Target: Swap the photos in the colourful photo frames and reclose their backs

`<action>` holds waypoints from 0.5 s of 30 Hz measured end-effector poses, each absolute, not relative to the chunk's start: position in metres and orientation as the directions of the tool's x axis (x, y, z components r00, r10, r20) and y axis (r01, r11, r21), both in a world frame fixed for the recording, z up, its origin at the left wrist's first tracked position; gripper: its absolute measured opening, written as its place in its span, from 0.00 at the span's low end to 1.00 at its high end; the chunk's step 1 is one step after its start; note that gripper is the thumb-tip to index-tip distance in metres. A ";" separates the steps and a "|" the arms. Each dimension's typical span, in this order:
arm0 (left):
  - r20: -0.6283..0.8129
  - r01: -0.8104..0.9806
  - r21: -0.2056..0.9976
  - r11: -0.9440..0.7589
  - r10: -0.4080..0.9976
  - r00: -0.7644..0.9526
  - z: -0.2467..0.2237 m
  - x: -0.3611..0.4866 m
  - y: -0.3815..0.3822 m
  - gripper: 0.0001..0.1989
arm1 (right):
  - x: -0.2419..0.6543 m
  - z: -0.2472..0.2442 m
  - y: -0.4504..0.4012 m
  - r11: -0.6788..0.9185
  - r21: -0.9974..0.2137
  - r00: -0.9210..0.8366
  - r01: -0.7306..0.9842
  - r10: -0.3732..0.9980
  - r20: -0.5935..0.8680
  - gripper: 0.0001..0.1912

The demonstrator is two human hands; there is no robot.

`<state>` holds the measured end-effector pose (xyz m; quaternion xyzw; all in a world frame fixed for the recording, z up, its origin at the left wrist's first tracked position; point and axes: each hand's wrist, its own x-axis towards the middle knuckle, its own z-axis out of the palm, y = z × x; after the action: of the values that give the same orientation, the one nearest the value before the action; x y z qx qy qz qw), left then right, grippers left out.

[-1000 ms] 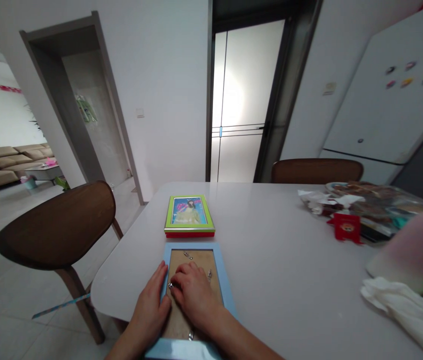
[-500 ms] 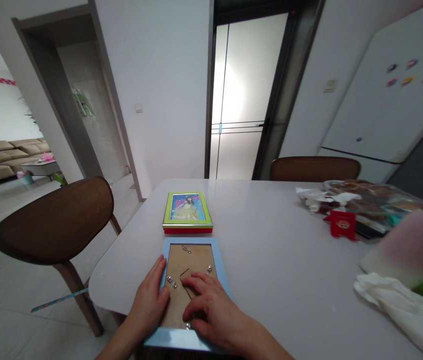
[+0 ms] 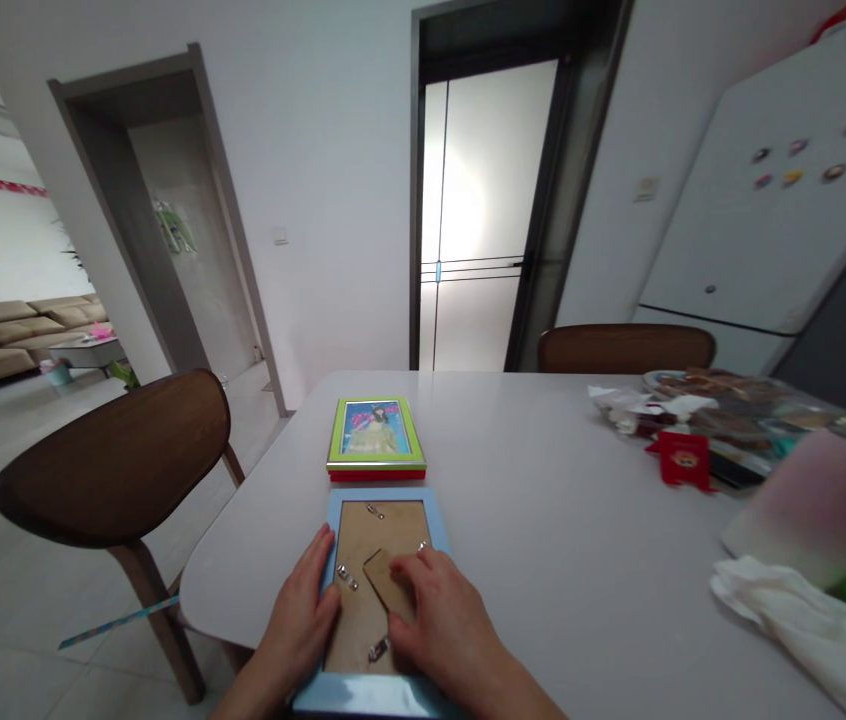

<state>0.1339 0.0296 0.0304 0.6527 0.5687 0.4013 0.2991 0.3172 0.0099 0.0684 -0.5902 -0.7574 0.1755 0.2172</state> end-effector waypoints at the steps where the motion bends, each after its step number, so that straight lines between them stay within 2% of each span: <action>1: 0.175 0.475 0.865 -0.163 0.984 0.019 0.032 0.135 0.030 0.26 | 0.316 0.073 0.011 0.233 -0.522 -0.195 0.821 0.972 0.128 0.18; 6: 0.137 0.335 0.933 -0.130 0.991 0.002 0.052 0.142 0.030 0.21 | 0.309 0.098 0.009 0.285 -0.507 -0.192 0.813 0.955 0.228 0.17; 10: 0.025 0.183 0.983 -0.030 0.999 0.029 0.066 0.126 0.030 0.18 | 0.314 0.103 0.010 0.369 -0.581 -0.237 0.725 0.927 0.292 0.17; 12: -0.034 0.142 0.989 0.032 0.999 0.017 0.068 0.105 0.031 0.17 | 0.324 0.096 0.015 0.298 -0.590 -0.160 0.750 0.948 0.276 0.18; 15: -0.111 0.127 0.986 0.111 0.994 -0.013 0.066 0.071 0.032 0.15 | 0.341 0.076 0.022 0.121 -0.543 -0.028 0.831 0.984 0.176 0.21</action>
<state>0.0712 0.0315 0.0661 0.5006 0.5595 0.4401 0.4927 0.3407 0.0224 0.0757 -0.6464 -0.7020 0.1465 0.2606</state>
